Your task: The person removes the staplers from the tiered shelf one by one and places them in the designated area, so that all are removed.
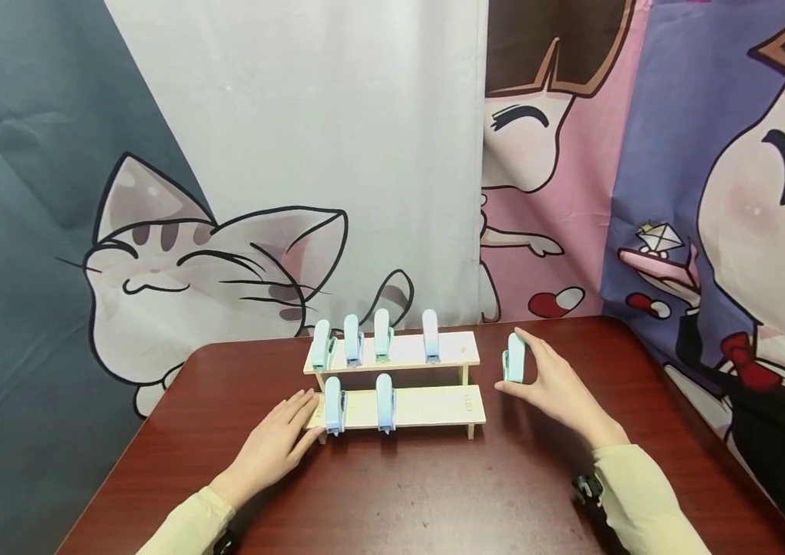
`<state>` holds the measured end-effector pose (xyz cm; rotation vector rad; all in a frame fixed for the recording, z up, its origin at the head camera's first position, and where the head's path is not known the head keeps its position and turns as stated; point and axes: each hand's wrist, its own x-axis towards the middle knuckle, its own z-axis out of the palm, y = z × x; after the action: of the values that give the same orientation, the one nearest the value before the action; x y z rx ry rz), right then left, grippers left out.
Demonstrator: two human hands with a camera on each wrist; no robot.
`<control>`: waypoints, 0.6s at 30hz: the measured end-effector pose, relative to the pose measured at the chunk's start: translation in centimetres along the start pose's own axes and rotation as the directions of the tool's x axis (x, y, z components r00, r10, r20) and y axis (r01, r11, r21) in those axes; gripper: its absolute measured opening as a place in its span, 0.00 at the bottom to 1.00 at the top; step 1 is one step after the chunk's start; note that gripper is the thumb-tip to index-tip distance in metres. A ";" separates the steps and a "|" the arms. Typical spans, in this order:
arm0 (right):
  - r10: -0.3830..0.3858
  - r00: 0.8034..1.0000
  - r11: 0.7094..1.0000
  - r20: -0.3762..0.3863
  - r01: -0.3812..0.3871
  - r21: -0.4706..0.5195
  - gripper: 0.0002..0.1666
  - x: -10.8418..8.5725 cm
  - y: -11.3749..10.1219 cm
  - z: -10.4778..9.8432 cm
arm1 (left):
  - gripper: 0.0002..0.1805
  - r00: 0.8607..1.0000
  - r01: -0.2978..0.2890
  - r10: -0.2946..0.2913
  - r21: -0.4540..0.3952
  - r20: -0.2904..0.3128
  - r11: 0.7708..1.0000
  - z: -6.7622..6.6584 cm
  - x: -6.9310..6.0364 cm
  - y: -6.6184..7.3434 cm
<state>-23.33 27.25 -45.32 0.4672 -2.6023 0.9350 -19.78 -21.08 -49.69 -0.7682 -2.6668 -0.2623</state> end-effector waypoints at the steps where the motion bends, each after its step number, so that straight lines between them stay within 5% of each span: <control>1: 0.006 1.000 1.000 0.008 -0.006 0.000 0.60 0.1 0.2 0.1 | 0.31 1.000 0.002 -0.002 -0.003 0.001 1.000 0.0 0.0 0.0; 18: 0.060 0.988 0.998 0.140 -0.060 -0.003 0.60 0.8 3.2 2.9 | 0.31 1.000 0.016 -0.016 -0.024 0.016 1.000 -0.1 0.0 0.0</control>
<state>-25.92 27.57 -48.87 0.4729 -2.7561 0.9552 -19.73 -21.13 -49.58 -0.7597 -2.6907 -0.2934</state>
